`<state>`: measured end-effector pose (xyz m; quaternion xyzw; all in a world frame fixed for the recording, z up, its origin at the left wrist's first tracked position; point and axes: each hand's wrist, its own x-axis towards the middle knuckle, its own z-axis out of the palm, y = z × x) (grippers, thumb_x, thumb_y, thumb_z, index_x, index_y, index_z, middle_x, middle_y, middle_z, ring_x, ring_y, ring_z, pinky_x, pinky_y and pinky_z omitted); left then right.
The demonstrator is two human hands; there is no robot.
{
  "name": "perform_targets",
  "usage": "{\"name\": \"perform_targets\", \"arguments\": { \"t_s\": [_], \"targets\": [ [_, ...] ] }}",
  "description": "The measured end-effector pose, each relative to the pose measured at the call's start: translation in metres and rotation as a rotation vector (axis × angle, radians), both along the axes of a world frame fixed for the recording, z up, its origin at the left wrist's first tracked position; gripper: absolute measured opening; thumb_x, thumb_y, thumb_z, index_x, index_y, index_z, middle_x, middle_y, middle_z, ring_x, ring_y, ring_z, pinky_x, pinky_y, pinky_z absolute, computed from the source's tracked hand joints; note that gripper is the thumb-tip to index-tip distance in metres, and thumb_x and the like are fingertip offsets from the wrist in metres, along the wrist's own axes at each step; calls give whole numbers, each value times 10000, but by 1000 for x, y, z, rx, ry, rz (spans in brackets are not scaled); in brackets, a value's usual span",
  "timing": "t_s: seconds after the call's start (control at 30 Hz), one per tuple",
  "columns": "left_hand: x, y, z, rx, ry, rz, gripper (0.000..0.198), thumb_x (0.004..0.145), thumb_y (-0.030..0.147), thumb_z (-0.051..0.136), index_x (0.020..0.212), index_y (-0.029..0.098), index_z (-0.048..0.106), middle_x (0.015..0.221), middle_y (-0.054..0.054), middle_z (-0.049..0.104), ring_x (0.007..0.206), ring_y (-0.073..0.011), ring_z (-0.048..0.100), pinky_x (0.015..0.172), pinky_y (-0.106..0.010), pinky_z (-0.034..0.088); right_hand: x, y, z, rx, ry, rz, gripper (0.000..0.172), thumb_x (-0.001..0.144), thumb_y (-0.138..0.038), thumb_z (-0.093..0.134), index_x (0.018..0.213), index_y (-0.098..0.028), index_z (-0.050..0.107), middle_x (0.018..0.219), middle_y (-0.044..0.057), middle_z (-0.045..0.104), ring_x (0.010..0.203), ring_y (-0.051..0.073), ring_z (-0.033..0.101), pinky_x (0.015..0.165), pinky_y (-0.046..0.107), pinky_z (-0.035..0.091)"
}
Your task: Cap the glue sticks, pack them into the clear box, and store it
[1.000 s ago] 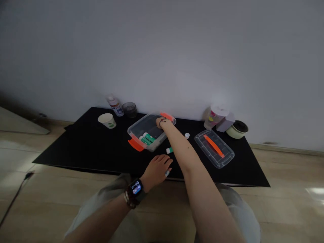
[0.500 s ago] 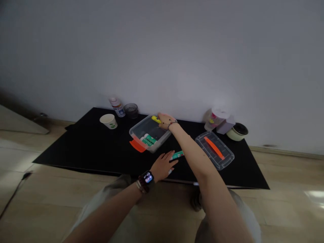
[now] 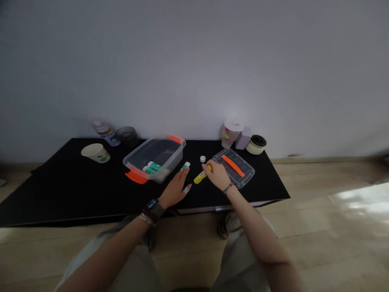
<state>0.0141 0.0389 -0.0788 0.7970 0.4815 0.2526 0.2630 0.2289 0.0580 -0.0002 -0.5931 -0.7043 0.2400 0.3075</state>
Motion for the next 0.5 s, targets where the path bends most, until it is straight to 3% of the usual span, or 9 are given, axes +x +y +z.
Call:
{"name": "perform_targets", "arguments": {
  "t_s": [0.1,0.2,0.3,0.5],
  "targets": [
    [7,-14,7,-239,-349,-107,626,904,354,578,1459,157,366,1446,-188,497,1318,-286,504,1012,-420,473,-19,-7,-11,-56,-8,65,286,924,-453,522,771,-212,513,570,-45,494,537,117,477,565,231,320],
    [13,-33,11,-457,-510,-91,483,923,527,538,1244,168,517,1009,-90,674,878,-199,653,769,-330,521,-34,-16,-12,-68,2,168,328,920,-455,528,710,-209,477,562,-55,451,531,99,432,554,225,294],
    [18,-49,17,-595,-611,-23,519,907,684,448,984,180,540,687,21,542,581,-117,509,576,-260,434,-43,-27,-10,-88,48,207,310,898,-399,537,671,-204,455,552,-59,430,531,90,406,548,221,287],
    [15,-66,47,-916,-904,-148,559,808,748,559,833,192,506,596,64,456,462,-73,370,529,-250,412,-41,-40,6,-167,286,275,243,850,-329,511,668,-221,391,543,-73,395,487,85,361,470,208,275]
  ]
}}
